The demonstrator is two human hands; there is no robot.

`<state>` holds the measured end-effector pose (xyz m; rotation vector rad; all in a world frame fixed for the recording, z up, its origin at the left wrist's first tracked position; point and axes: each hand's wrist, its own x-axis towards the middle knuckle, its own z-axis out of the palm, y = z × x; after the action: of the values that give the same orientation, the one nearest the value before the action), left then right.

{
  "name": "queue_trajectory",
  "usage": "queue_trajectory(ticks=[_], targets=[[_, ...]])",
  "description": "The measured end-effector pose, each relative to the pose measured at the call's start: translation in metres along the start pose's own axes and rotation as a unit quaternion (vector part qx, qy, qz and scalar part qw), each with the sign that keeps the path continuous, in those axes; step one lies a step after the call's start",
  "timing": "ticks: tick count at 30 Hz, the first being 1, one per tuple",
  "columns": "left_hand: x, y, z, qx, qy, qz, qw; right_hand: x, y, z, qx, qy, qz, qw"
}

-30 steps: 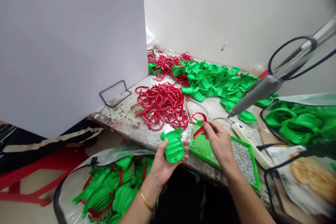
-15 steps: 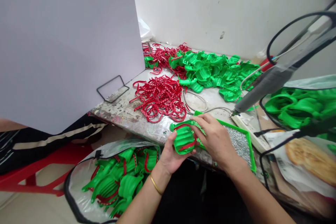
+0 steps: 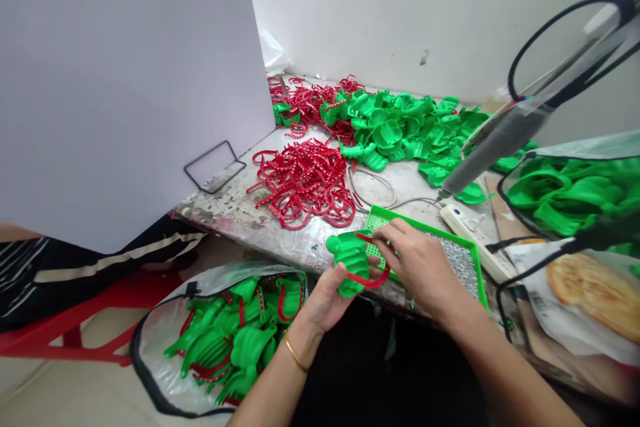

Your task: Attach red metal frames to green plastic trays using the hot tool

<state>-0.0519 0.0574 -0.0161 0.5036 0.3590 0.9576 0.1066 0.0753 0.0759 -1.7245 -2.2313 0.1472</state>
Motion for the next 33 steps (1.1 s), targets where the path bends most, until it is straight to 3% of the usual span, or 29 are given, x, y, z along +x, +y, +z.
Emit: queue_trajectory(ticks=[3, 6, 9, 22, 30, 33], targets=[[-0.001, -0.001, -0.002, 0.018, 0.003, 0.024, 1.000, -0.012, 0.006, 0.009, 0.151, 0.037, 0.104, 0.982], [-0.001, -0.005, -0.001, 0.012, 0.007, 0.028, 1.000, -0.022, 0.006, 0.021, 0.343, 0.006, 0.196, 0.919], [0.000, -0.009, 0.005, 0.004, 0.008, 0.033, 0.999, -0.028, 0.001, 0.031, 0.406, -0.004, 0.231, 0.884], [-0.005, -0.014, 0.017, 0.027, 0.017, 0.009, 0.999, -0.045, 0.003, 0.037, 0.443, 0.022, 0.264, 0.857], [-0.006, -0.017, 0.017, 0.015, -0.005, 0.005, 1.000, -0.051, 0.002, 0.038, 0.416, 0.029, 0.268, 0.869], [-0.006, -0.018, 0.019, 0.023, -0.003, 0.008, 1.000, -0.053, 0.003, 0.039, 0.371, 0.029, 0.262, 0.891]])
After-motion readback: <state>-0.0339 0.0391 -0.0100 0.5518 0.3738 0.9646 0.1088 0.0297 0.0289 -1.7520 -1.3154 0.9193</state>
